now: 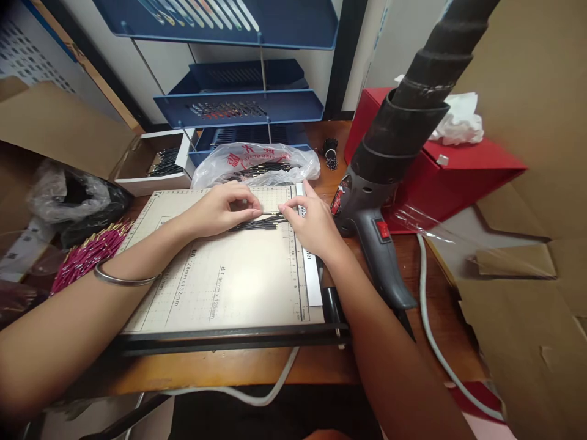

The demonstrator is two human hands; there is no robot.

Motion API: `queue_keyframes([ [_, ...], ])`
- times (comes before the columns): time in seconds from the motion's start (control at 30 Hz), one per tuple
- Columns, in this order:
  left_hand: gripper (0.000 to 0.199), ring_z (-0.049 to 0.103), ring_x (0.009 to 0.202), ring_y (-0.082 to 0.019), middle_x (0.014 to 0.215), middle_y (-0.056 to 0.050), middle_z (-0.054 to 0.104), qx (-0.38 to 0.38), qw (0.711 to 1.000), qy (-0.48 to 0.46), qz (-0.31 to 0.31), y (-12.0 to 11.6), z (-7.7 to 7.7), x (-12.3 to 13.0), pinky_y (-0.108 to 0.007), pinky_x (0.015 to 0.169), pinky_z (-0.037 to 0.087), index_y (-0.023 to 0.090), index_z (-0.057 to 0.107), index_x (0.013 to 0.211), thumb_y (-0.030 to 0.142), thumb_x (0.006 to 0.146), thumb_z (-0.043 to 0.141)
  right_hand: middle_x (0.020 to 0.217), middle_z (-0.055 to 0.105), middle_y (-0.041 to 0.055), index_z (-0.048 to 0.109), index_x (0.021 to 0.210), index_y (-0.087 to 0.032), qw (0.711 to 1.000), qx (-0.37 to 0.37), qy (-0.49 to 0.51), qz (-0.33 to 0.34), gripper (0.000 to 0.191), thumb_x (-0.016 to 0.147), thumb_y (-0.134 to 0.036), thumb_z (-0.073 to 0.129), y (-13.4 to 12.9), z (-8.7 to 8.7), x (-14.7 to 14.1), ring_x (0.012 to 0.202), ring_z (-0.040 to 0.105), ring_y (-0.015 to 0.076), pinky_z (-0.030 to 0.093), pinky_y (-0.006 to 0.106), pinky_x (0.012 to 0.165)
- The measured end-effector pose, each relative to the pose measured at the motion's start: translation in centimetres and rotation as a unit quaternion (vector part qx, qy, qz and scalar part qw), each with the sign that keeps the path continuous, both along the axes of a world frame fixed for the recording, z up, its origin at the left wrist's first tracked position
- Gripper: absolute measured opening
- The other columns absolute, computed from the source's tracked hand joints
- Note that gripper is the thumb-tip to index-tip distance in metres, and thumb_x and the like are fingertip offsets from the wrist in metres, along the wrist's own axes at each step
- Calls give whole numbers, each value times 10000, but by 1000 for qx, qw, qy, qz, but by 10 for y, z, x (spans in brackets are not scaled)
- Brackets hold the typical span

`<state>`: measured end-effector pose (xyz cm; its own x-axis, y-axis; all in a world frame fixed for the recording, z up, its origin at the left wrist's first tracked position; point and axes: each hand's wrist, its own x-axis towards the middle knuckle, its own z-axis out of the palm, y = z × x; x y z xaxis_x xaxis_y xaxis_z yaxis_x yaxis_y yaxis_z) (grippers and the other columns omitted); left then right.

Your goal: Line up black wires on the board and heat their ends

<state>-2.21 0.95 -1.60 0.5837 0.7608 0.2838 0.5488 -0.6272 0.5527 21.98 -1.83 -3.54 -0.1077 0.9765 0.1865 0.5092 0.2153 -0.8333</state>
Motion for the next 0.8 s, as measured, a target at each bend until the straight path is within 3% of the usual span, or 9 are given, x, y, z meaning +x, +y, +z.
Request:
queue_keyframes([
  [0.23,173,657,852,-199,880,-48,781,-1,1000,-10,6,1,-2,0,-335,836,478,187,789,888,323,955,707,1650,604,167,731,844,-221,1000,-3,8,-11,34,875,-217,746,1,-4,1,1681,405,352,321,600,1368],
  [0.43,165,657,857,-194,887,-44,784,0,1000,-6,8,1,-3,0,-329,835,476,192,787,891,317,958,703,1675,568,188,755,837,-216,1000,-16,16,-8,77,897,-265,753,2,-6,1,1685,399,328,329,541,1380],
  [0.63,176,652,847,-190,889,-45,781,0,1000,-4,8,1,-2,1,-332,839,475,192,796,900,331,956,704,1596,658,149,770,810,-228,1000,-5,22,-2,174,925,-356,744,3,-9,2,1670,428,356,332,569,1374],
  [0.8,193,642,839,-192,876,-48,778,3,1000,-10,6,1,-3,1,-335,831,467,192,802,897,348,950,703,1646,608,163,792,825,-221,1000,0,21,2,188,932,-367,743,4,-10,3,1687,399,335,357,534,1360],
])
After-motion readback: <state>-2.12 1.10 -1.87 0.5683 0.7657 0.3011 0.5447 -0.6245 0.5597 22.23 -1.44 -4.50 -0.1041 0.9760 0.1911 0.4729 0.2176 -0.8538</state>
